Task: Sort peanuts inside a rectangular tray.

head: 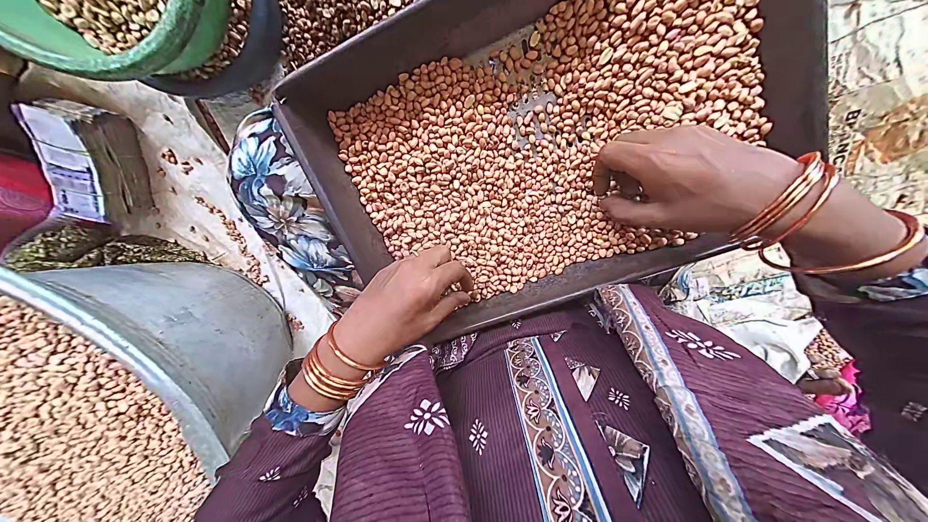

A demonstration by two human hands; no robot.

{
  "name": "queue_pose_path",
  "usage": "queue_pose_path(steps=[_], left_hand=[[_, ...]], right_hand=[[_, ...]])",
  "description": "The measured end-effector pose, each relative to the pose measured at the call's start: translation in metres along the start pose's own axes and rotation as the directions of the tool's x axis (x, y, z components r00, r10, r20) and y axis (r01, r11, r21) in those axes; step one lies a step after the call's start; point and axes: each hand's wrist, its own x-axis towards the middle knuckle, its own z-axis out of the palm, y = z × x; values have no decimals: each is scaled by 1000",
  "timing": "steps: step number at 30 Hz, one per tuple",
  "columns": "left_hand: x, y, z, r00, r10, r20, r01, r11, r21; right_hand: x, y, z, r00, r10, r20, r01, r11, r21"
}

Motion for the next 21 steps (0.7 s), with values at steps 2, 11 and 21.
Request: queue_pose_path(steps=[2, 11, 21], left_hand=[[0, 2, 10, 1000, 11, 9, -11, 999, 53], [-6, 1, 5, 974, -113, -198, 62, 967, -249], [-29, -5, -14, 987, -102, -124, 121, 980, 157]], right_hand=[[6, -8, -3, 999, 30, 18, -32, 988, 149], [57, -52, 46, 983, -177, -44, 182, 948, 261], [65, -58, 64, 982, -157, -107, 172, 973, 153]])
